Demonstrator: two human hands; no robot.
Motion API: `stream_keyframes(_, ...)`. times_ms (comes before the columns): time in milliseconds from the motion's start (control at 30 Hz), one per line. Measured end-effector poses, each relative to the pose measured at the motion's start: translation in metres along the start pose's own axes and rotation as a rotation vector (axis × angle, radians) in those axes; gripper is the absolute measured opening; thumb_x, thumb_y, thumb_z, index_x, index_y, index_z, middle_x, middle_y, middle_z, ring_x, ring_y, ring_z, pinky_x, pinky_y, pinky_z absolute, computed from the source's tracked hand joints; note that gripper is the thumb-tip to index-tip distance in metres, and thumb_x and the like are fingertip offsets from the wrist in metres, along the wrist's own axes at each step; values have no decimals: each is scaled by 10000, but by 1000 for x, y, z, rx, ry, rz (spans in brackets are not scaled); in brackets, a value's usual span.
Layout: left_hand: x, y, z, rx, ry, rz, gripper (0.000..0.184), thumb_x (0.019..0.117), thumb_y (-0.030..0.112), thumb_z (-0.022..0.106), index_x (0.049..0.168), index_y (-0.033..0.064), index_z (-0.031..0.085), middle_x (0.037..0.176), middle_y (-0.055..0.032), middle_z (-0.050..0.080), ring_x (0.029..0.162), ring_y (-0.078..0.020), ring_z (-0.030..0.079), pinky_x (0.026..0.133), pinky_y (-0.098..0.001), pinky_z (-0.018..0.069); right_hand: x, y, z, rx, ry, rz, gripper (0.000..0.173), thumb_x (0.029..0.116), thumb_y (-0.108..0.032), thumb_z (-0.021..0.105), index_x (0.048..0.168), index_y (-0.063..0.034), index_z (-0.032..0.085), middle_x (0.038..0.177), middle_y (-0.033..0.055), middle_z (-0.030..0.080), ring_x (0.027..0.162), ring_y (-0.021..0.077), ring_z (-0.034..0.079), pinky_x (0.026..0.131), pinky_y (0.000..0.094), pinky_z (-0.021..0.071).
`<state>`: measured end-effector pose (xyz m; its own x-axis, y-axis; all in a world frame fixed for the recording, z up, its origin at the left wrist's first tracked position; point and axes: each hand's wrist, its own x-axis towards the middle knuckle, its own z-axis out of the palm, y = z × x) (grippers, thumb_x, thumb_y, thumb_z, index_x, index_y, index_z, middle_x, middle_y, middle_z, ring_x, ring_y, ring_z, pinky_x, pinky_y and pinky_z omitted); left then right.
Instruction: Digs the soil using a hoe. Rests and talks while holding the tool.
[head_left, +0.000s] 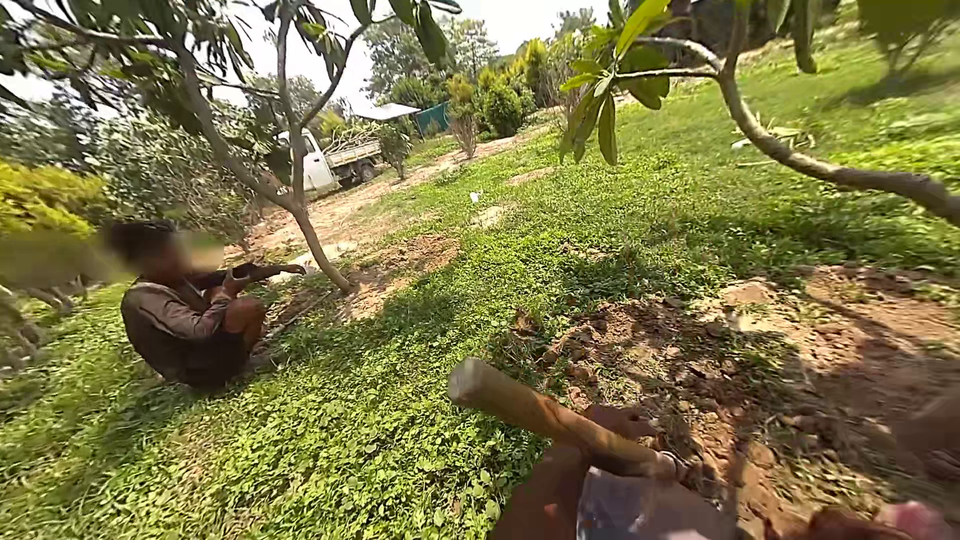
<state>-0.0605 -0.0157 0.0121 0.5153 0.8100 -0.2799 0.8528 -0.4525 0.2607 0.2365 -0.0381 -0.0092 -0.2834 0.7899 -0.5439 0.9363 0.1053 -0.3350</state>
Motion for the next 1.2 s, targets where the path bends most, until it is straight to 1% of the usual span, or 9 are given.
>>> stream_keyframes(33,-4,10,-11,27,-84,-10,621,968,523,624,1476,172,559,1497,-162,545,1329,-366,562,1057,-609,456,43,54,7,170,88,-194,467,1031,-231,604,1264,170,560,1125,405,612,937,471,656,792,568,540)
stream_keyframes(167,31,-53,73,90,234,205,493,935,516,663,1345,241,656,1339,-55,659,1147,-262,667,942,-540,558,118,82,7,459,377,118,590,982,-532,619,1331,-56,631,1202,239,682,1094,416,669,983,644,495)
stream_keyframes(300,18,-63,97,78,223,155,478,878,371,793,1320,223,687,1410,-63,627,1273,-271,609,1067,-547,496,114,40,4,363,259,25,573,955,-554,641,1293,-92,659,1130,210,704,1034,389,686,934,640,520)
stream_keyframes(400,10,-13,35,191,81,282,487,994,580,538,1255,209,713,1265,-53,710,1198,-264,661,981,-545,540,106,31,19,204,82,-62,548,962,-497,668,1217,-12,675,1063,236,696,966,391,680,869,618,522)
stream_keyframes(500,9,-18,31,148,134,351,539,991,619,484,1204,195,738,1165,-62,742,1116,-279,695,932,-570,556,112,33,31,76,-11,-49,517,927,-478,713,1154,-13,698,1112,241,687,1066,407,656,932,656,492)
stream_keyframes(600,0,-22,30,122,140,342,571,1000,650,447,1219,206,732,1141,-57,751,1089,-265,707,934,-560,556,108,33,26,155,8,1,532,944,-480,701,1214,-23,677,1046,221,691,919,370,671,830,596,525)
stream_keyframes(733,-3,-18,27,-268,254,230,427,937,499,714,1139,125,744,1071,-73,748,1020,-203,708,979,-495,555,99,32,13,278,106,58,578,962,-525,652,1294,-52,662,1052,220,705,908,371,686,832,596,536)
stream_keyframes(933,15,-1,14,-309,444,154,353,926,497,723,996,153,761,935,-33,745,909,-178,710,896,-518,570,93,52,21,340,103,85,569,972,-499,650,1263,-10,642,1032,248,680,862,380,672,811,600,535)
stream_keyframes(1200,31,16,9,-631,675,162,336,938,422,699,825,106,679,693,22,644,629,-72,619,646,-333,561,123,106,66,254,117,212,583,868,-474,770,1250,-45,670,1208,260,669,1160,452,627,970,714,463)
